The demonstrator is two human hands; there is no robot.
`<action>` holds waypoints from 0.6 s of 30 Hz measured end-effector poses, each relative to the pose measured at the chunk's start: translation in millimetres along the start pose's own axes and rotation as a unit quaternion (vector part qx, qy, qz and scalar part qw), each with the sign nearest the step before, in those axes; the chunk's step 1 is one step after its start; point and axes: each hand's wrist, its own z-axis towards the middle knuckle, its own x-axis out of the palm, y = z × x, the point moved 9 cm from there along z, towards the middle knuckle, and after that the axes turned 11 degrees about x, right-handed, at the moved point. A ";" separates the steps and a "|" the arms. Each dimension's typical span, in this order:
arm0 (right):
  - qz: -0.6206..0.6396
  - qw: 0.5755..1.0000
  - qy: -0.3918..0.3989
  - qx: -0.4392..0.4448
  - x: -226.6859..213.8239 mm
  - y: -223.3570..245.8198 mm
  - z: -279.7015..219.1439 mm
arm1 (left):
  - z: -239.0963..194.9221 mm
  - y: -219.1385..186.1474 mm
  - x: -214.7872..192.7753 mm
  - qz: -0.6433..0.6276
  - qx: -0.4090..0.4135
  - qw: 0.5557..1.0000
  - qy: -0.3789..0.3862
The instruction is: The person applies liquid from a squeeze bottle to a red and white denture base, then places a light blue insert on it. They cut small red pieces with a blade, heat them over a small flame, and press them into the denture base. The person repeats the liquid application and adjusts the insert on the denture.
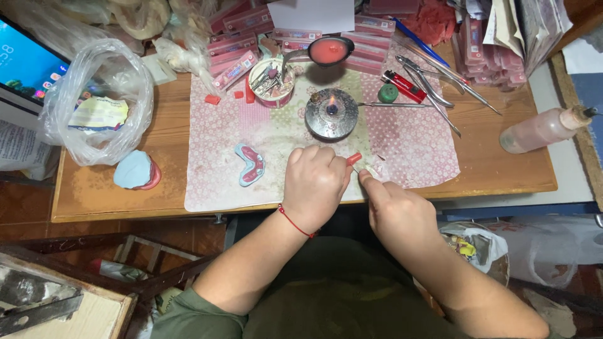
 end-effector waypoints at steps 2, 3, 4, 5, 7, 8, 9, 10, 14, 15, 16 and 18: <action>-0.002 1.000 0.022 -0.004 7.6 -0.8 1.8 | 0.2 0.0 -1.0 0.000 0.002 1.000 -0.002; -0.003 0.999 0.045 -0.008 13.4 -1.0 1.8 | 0.0 -0.5 -1.5 0.000 0.003 1.000 -0.003; -0.003 0.999 0.044 -0.009 9.5 -0.4 3.2 | 0.8 -3.2 -5.7 0.000 0.003 1.000 -0.005; 0.013 0.998 0.063 0.004 8.6 -1.9 4.8 | 1.5 -6.2 -8.8 -0.018 0.005 1.000 -0.004; 0.030 0.996 0.083 0.015 4.7 -2.9 10.1 | 0.9 -4.4 -15.8 -0.035 0.005 0.999 -0.002; 0.084 0.988 0.126 0.045 7.7 -6.6 13.2 | -0.7 2.1 -19.7 -0.027 -0.005 1.000 0.000; 0.137 0.973 0.168 0.074 10.9 -9.5 15.6 | -2.3 8.6 -23.8 -0.019 -0.015 1.000 0.002; 0.137 0.974 0.166 0.072 7.1 -11.2 18.6 | -2.9 10.3 -22.0 -0.017 -0.015 1.000 0.000; 0.130 0.967 0.209 0.064 12.1 -23.1 16.5 | -3.5 13.1 -20.6 0.038 -0.032 0.999 0.011; 0.117 0.968 0.215 0.056 15.6 -28.1 14.4 | -1.9 14.2 -19.4 0.037 -0.047 0.998 0.022; 0.118 0.968 0.214 0.057 4.3 -31.4 19.1 | -0.3 11.9 -19.5 0.038 -0.045 0.998 0.022; 0.143 0.960 0.232 0.060 -15.6 -37.9 26.8 | 2.8 8.6 -16.7 -0.007 -0.052 0.998 0.025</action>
